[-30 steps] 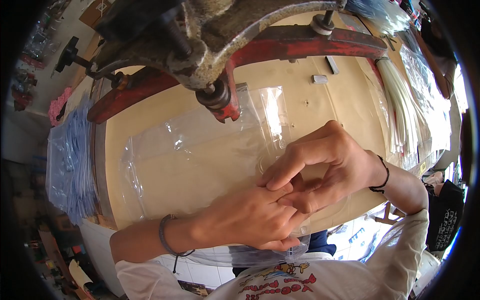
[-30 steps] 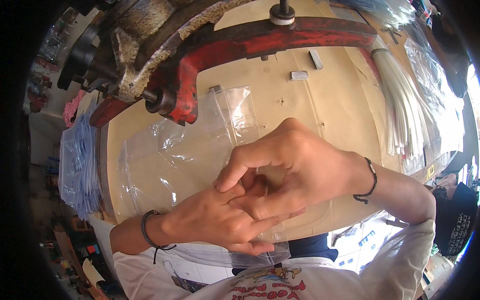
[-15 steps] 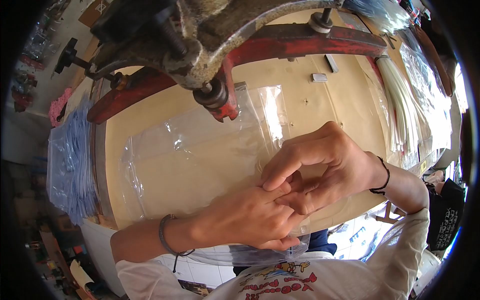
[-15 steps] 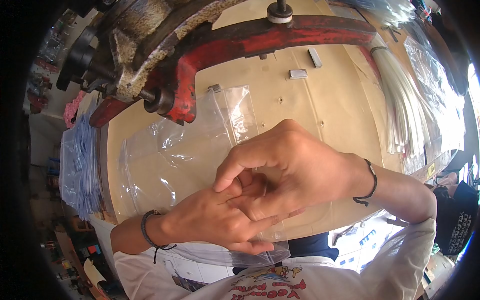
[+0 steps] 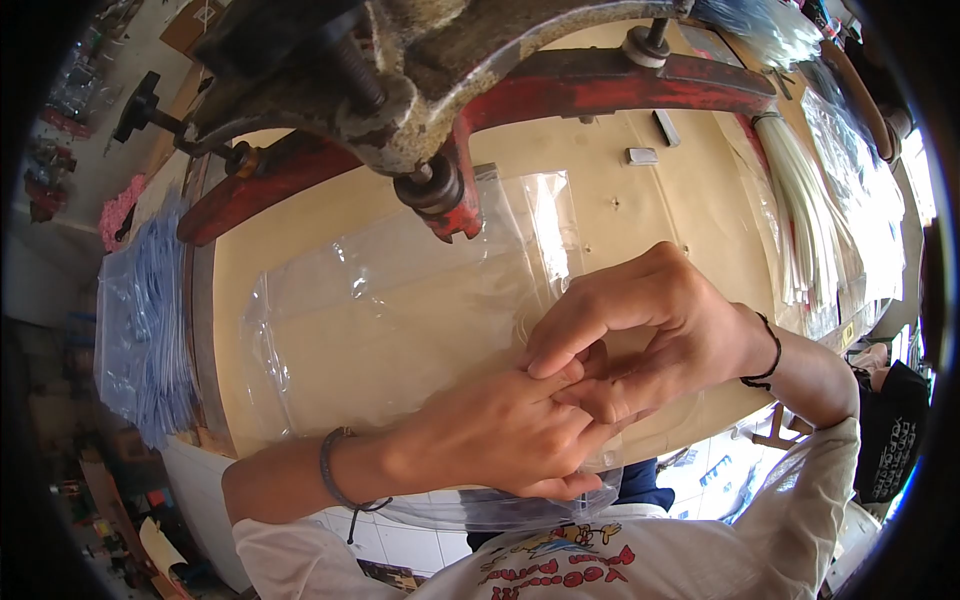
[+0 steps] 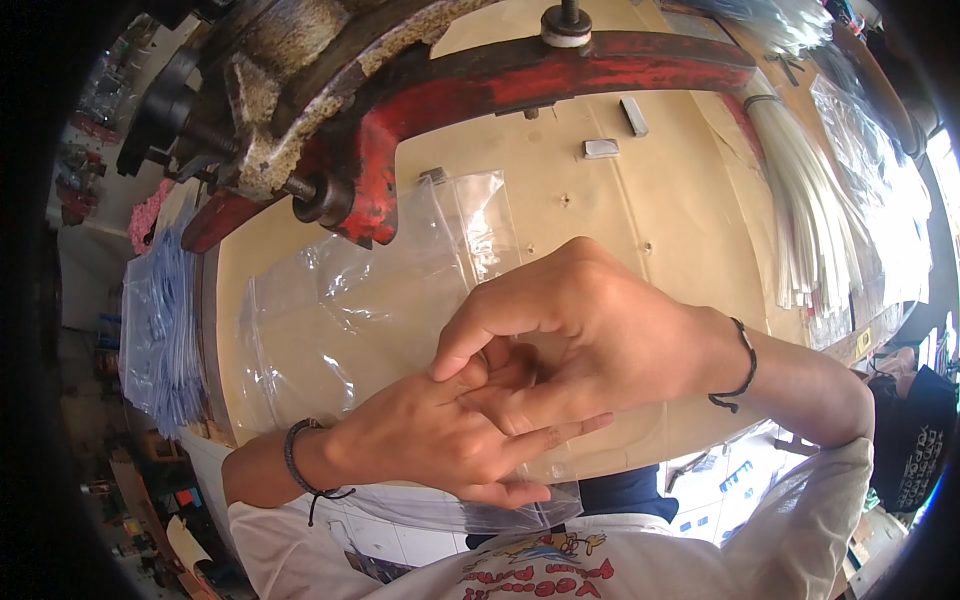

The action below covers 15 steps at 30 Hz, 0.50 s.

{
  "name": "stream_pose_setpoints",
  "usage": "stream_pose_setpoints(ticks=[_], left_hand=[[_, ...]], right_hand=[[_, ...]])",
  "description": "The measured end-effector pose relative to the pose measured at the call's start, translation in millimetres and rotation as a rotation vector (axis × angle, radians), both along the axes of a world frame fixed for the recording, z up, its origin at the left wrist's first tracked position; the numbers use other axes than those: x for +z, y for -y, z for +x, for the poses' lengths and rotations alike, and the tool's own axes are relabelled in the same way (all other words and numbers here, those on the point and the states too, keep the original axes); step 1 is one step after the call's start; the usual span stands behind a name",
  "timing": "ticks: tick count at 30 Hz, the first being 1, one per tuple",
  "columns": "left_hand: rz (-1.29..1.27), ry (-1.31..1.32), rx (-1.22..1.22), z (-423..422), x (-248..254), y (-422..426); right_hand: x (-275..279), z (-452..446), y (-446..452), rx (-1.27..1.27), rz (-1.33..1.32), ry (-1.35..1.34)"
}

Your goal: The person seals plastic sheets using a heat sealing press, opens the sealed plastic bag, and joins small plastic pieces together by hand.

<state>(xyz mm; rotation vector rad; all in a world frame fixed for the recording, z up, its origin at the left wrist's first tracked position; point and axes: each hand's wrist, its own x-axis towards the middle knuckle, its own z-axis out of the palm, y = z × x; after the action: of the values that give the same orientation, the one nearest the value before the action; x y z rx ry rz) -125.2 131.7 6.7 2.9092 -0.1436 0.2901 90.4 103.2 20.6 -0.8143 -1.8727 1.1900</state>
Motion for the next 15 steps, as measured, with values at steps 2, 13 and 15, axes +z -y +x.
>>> stream_pose_setpoints(ticks=[2,13,15], left_hand=[[0.018,-0.002,0.002,0.0,1.7,0.2],[0.012,-0.006,0.004,0.1,1.7,0.6],[0.047,-0.007,0.005,0.0,3.6,0.4]], right_hand=[[-0.4,-0.1,-0.3,0.007,-0.003,-0.005],[-1.7,-0.2,-0.4,0.011,0.014,-0.008],[-0.4,-0.1,0.5,0.005,-0.014,0.003]])
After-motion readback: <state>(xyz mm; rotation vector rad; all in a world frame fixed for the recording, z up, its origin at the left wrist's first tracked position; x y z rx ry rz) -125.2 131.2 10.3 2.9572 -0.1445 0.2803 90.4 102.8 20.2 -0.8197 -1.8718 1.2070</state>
